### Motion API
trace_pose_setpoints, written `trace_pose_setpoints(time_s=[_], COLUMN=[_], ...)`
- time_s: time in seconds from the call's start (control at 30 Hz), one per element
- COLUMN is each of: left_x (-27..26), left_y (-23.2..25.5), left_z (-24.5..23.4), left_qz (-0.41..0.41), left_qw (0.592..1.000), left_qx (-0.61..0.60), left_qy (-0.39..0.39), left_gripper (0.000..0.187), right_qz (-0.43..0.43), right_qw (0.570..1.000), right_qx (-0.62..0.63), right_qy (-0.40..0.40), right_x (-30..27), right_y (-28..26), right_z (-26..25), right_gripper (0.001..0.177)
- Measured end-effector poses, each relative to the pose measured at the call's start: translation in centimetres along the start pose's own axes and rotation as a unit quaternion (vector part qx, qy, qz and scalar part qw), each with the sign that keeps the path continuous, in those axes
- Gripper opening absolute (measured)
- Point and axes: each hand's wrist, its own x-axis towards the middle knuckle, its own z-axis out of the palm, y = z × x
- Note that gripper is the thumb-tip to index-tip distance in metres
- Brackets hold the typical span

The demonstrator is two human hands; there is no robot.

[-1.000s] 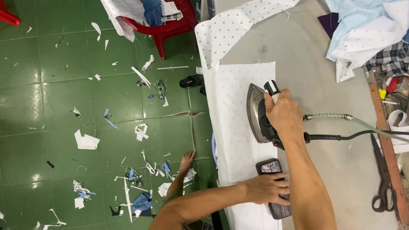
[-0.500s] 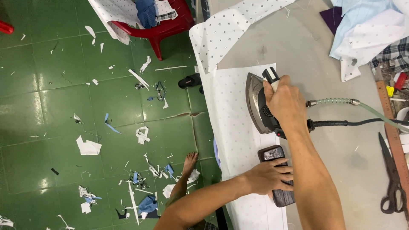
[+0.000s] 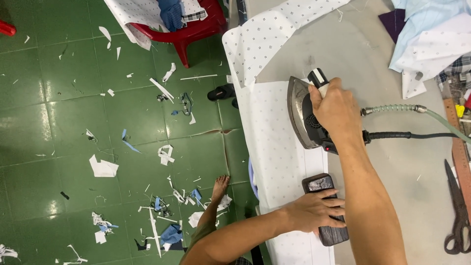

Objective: The person irons a long, white patterned fabric strip on a work table using a steam iron and a black pressing block. They repeatedly smooth the fabric, fold it, and press it with the iron and block to create creases.

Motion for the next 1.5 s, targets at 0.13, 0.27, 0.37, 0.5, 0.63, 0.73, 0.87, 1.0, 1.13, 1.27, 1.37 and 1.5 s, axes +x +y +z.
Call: trace_pose_setpoints(time_s=[0.13,0.27,0.37,0.5,0.63,0.73,0.87,1.0,1.13,1.27,1.37,1.5], left_x=[-0.1,-0.1,-0.1,0.1,0.1,0.0,0.1,-0.1,0.1,0.2,0.2,0.4], left_y=[0.0,0.0,0.1,0.1,0.0,0.1,0.1,0.2,0.1,0.1,0.1,0.1], left_z=[0.3,0.1,0.6,1.0,0.7,0.5,0.6,0.0,0.3,0.7,0.9,1.0], left_qz=[-0.003,-0.001,-0.002,-0.004,0.007,0.005,0.003,0.002,0.006,0.01,0.009,0.012], left_qw=[1.0,1.0,1.0,1.0,1.0,1.0,1.0,0.999,0.999,0.999,0.999,0.999], left_qx=[0.002,0.004,-0.003,0.003,0.014,0.007,0.031,0.046,0.035,0.035,0.039,0.036], left_qy=[0.006,0.01,0.012,0.014,-0.014,0.003,-0.004,-0.016,-0.01,-0.024,-0.015,-0.028], left_gripper=[0.095,0.095,0.093,0.094,0.094,0.096,0.094,0.094,0.092,0.088,0.086,0.087], right_qz=[0.005,0.006,0.0,-0.002,-0.018,-0.017,-0.022,-0.049,-0.029,-0.043,-0.036,-0.026], right_qw=[1.0,1.0,1.0,1.0,1.0,1.0,1.0,0.998,0.999,0.998,0.999,0.999], right_qx=[-0.006,0.005,0.007,0.009,0.003,0.0,-0.006,-0.01,-0.014,-0.019,-0.008,-0.02], right_qy=[0.004,-0.008,-0.003,0.001,0.011,0.01,0.013,0.036,0.017,0.029,0.017,0.015], right_x=[0.6,1.1,1.5,1.9,2.5,3.0,3.4,4.2,4.7,5.0,5.0,5.4], right_y=[-0.2,-0.6,-0.6,-1.0,-0.9,-1.0,-1.2,-0.8,-1.0,-1.1,-1.7,-1.6], right_z=[0.0,-0.5,-0.4,-0.7,-0.5,-0.4,-0.4,0.1,-0.1,-0.1,-0.7,-0.5], right_gripper=[0.056,0.055,0.055,0.056,0.055,0.055,0.055,0.054,0.056,0.055,0.055,0.056])
